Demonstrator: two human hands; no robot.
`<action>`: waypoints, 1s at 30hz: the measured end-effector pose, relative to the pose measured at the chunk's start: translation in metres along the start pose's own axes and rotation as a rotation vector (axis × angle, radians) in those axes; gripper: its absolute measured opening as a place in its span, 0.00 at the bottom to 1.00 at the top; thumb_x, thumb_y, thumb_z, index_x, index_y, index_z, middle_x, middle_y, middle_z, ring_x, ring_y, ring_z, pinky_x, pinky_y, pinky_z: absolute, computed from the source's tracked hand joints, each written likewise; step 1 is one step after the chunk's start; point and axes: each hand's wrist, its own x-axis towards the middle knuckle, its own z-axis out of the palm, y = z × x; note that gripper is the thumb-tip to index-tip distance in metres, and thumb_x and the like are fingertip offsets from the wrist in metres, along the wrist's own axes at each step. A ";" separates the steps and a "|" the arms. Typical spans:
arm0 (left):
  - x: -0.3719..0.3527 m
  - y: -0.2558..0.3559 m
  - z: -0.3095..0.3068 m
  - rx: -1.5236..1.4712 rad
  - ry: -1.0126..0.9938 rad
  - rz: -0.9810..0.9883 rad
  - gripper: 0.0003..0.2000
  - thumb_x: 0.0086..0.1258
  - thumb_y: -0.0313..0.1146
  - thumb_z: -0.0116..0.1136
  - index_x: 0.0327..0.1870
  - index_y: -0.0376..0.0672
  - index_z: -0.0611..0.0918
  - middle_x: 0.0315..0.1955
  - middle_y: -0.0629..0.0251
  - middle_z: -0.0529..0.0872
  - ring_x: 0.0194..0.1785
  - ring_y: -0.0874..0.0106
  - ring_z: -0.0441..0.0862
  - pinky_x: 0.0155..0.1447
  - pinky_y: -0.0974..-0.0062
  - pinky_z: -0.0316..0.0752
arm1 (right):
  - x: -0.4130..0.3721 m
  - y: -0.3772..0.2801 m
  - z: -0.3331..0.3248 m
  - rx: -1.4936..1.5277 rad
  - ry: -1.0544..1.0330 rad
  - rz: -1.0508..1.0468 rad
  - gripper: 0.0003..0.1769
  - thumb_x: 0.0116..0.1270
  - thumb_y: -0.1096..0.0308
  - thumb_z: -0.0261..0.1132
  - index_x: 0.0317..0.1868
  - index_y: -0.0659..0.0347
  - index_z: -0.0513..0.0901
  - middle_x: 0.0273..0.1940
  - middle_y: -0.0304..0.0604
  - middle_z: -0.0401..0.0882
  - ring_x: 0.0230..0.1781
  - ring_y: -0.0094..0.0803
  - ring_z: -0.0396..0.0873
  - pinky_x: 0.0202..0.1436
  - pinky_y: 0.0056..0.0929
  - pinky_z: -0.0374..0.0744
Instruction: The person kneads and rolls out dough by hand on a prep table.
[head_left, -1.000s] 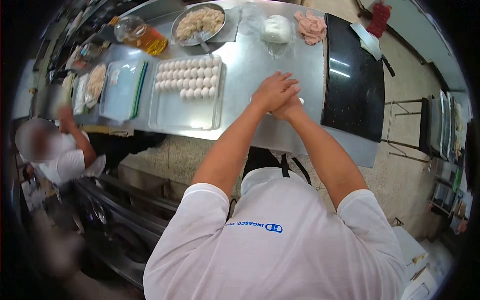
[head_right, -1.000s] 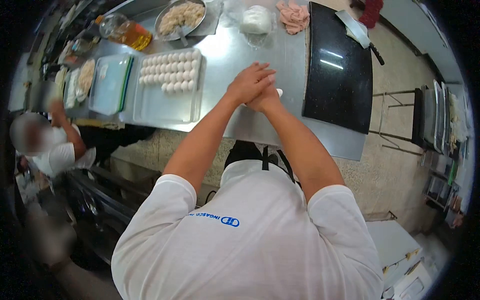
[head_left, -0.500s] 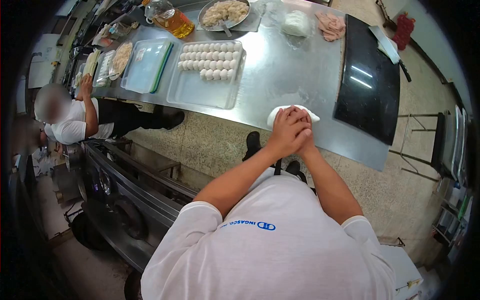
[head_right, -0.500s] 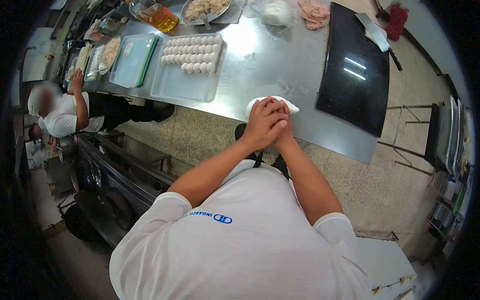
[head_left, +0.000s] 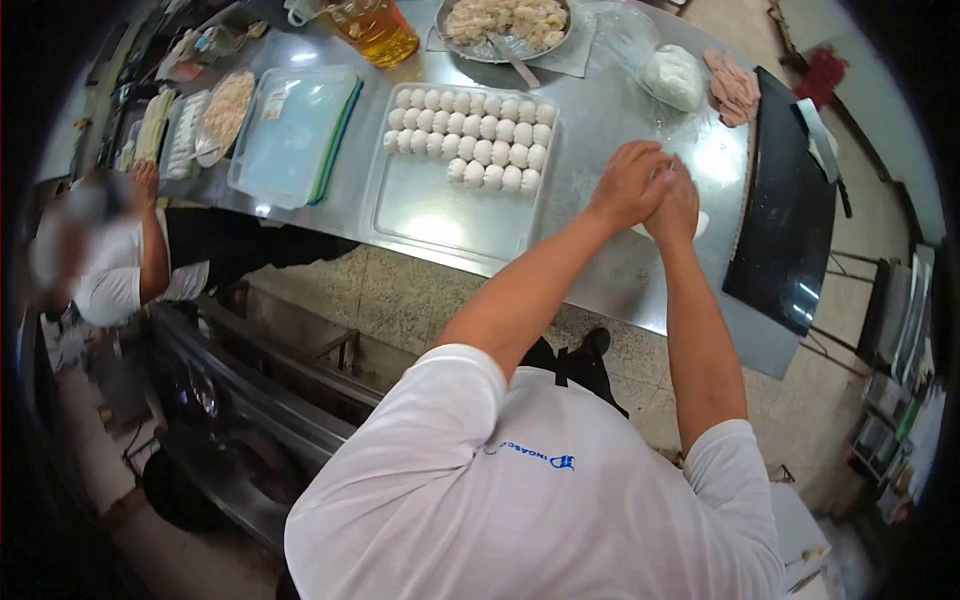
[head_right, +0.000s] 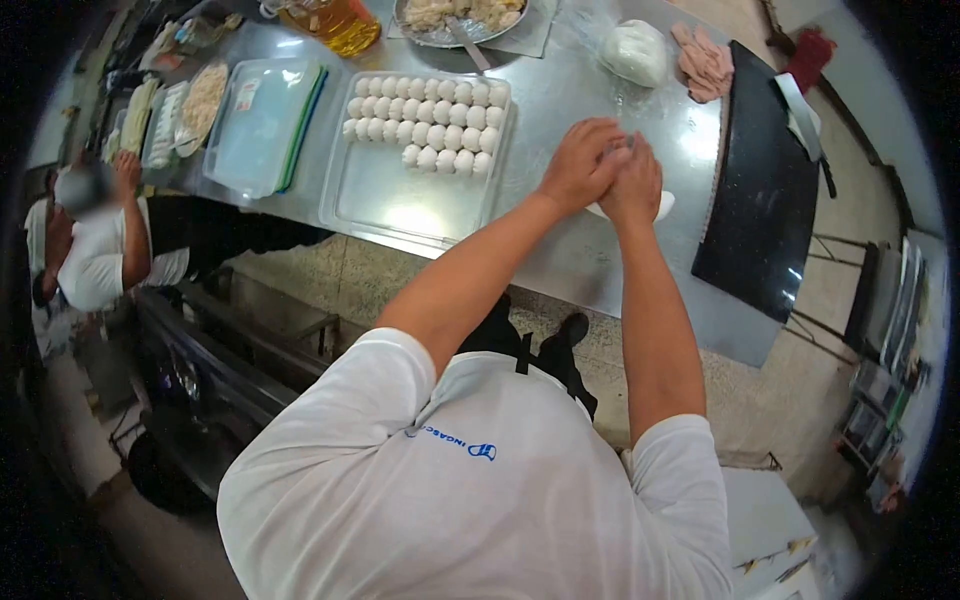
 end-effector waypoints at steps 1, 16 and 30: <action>-0.021 0.005 -0.013 -0.022 0.011 -0.031 0.15 0.73 0.37 0.64 0.56 0.41 0.88 0.62 0.53 0.85 0.70 0.50 0.77 0.73 0.54 0.73 | -0.004 -0.009 -0.004 0.036 0.038 0.019 0.23 0.70 0.57 0.68 0.61 0.60 0.82 0.61 0.52 0.83 0.64 0.49 0.78 0.72 0.51 0.71; -0.074 -0.032 -0.159 0.049 -0.076 -0.331 0.13 0.79 0.36 0.60 0.51 0.37 0.89 0.64 0.46 0.80 0.62 0.53 0.83 0.66 0.61 0.77 | -0.029 -0.051 -0.019 -0.065 0.040 0.220 0.20 0.77 0.49 0.61 0.35 0.56 0.85 0.41 0.46 0.85 0.48 0.48 0.81 0.55 0.51 0.72; -0.117 0.092 -0.041 -0.242 -0.565 -0.090 0.16 0.76 0.44 0.60 0.49 0.39 0.89 0.53 0.52 0.88 0.66 0.50 0.79 0.71 0.48 0.71 | -0.201 -0.109 -0.072 0.228 -0.101 -0.015 0.38 0.80 0.53 0.57 0.84 0.60 0.60 0.83 0.55 0.59 0.85 0.58 0.55 0.87 0.60 0.48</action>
